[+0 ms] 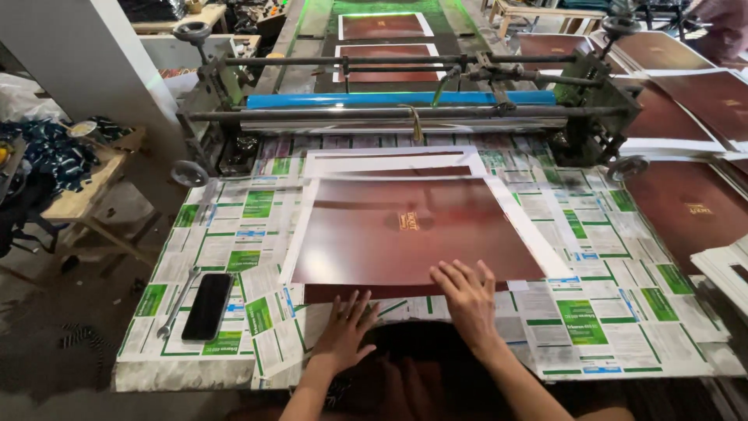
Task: Feeding printed paper sheets into a rolling machine for finishing and stacking the processed sheets.
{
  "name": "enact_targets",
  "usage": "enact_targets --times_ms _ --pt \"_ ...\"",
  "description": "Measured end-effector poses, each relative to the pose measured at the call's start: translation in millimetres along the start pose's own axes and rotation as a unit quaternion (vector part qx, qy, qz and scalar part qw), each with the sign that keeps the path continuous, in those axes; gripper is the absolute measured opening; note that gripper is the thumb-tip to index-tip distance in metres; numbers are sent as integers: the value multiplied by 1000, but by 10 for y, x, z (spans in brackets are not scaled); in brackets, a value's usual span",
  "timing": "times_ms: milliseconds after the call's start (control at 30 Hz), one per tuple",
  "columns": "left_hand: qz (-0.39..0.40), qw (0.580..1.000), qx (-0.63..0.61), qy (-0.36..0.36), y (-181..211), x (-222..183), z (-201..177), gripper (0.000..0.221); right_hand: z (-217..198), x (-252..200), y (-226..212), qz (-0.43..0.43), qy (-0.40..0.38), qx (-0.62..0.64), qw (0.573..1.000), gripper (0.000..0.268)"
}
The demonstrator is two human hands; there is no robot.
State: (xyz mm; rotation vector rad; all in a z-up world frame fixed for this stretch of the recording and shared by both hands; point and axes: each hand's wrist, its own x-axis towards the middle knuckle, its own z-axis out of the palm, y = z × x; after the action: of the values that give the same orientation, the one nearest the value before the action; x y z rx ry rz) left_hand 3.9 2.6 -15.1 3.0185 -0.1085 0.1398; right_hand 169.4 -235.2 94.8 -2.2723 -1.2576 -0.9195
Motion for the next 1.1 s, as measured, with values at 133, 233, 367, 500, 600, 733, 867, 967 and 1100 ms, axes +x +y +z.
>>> enact_targets --times_ms 133,233,367,500,600,733,867,967,1100 --pt "-21 1000 -9 -11 80 -31 -128 92 658 -421 215 -12 -66 30 997 46" --pt "-71 995 -39 -61 79 -36 -191 88 935 -470 291 6 -93 33 995 40" --pt "-16 999 -19 39 67 -42 -109 92 1009 -271 283 63 -95 31 993 30" --pt "1 997 -3 83 85 -21 -168 97 942 -137 171 55 -221 -62 972 63" --pt "-8 998 -26 53 90 -14 -211 97 1201 -383 272 92 -284 -48 953 80" --pt "-6 997 -26 71 94 -80 -206 95 1263 -295 318 86 -263 -57 959 83" --pt "4 996 -26 79 41 -27 -134 95 1500 8 546 92 -281 -73 952 84" --pt "3 997 -30 72 40 -21 -149 94 1626 227 659 105 -319 -69 940 85" --pt "9 996 -37 85 34 -30 -169 92 1781 468 781 128 -347 -45 928 85"
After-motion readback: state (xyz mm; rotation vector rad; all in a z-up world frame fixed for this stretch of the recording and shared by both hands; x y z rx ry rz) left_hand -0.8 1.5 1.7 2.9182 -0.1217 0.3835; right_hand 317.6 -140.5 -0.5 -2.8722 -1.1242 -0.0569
